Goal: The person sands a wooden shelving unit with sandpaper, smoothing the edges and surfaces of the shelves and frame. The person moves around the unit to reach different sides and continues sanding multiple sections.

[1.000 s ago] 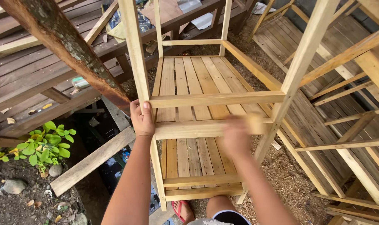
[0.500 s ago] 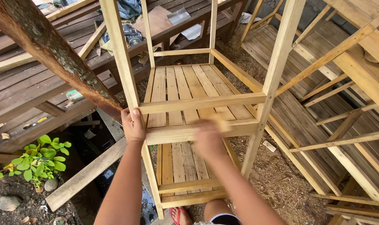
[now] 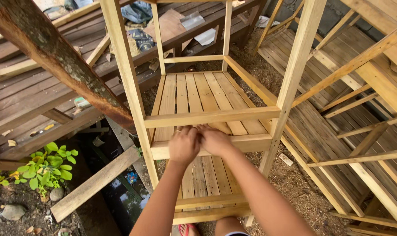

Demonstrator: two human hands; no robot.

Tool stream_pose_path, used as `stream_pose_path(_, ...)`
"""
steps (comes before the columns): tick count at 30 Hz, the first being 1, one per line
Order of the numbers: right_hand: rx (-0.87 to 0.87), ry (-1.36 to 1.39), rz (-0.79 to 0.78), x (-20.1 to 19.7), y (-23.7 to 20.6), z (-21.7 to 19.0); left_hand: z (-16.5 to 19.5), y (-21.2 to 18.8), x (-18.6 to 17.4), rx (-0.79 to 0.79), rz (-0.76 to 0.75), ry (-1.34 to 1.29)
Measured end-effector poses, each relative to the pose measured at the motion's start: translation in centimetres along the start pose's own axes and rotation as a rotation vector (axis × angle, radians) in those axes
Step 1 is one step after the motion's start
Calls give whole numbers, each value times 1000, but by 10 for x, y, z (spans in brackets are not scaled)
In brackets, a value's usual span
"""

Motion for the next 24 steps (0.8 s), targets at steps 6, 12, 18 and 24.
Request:
stream_pose_path(6,361,68,61,-61,-11,92,-49,17,23,-240,-269,292)
stream_pose_path(12,-519,172,250,-17,8,-106,-82,14,23,-490,-149,17)
stream_pose_path(18,204,121,116,-67,-4,88,-77,10,27,-524,-233,-9)
stream_pose_path(24,-94,68,170,0,-22,-55,-82,11,14,-552,-170,-198)
Point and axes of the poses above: each hand's wrist, its own y-axis towards the middle knuckle, its own x-axis out of the palm, z = x × y, the point moved 10 cm from there along y, towards the middle knuckle, and after that the axes turned 1 degree about y, right-handed, at the moved point
